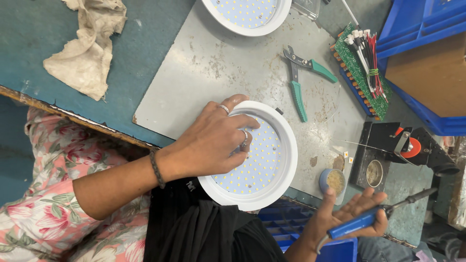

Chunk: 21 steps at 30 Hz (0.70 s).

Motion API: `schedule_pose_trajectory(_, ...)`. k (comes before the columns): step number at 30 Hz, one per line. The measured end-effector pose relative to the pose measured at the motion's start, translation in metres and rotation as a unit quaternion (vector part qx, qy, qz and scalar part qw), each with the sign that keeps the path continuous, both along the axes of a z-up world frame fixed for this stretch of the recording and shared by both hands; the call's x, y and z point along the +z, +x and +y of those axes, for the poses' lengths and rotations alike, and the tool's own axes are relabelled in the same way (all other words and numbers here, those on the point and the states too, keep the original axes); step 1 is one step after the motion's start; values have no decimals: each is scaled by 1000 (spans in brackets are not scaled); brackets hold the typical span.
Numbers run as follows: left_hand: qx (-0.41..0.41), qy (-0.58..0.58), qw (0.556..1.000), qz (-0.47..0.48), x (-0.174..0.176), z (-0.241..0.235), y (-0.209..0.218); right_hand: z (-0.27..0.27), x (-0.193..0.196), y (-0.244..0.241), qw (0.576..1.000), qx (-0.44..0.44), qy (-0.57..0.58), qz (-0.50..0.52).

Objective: The person uses a soldering iron to attach small LED components to a circular LED panel. They repeatedly dip the soldering iron into a small container of solder paste and apply it to the contact points on the panel while holding the panel steady with the other hand.

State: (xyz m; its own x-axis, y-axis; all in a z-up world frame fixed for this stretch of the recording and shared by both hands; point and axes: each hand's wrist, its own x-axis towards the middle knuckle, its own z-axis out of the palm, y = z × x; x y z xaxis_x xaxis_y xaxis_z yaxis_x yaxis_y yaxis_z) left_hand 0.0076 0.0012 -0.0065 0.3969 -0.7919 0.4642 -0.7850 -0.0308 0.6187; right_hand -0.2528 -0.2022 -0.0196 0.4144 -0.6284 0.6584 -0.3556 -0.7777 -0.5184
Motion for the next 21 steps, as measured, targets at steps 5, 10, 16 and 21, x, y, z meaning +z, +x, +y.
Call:
schedule_pose_trajectory(5,8,-1,1000,-10,-1,0,-1,27,17,11,998,14,9,-53)
schedule_pose_trajectory(10,13,6,1000,-18,-1,0,-3,26,18,-1,991,23,30,-132)
schedule_pose_trajectory(16,1,2,1000,6,0,0,0,13,8,-22,985,67,58,-145)
schedule_pose_trajectory(21,-3,6,1000,15,0,0,0,26,10,-20,999,15,-43,-16)
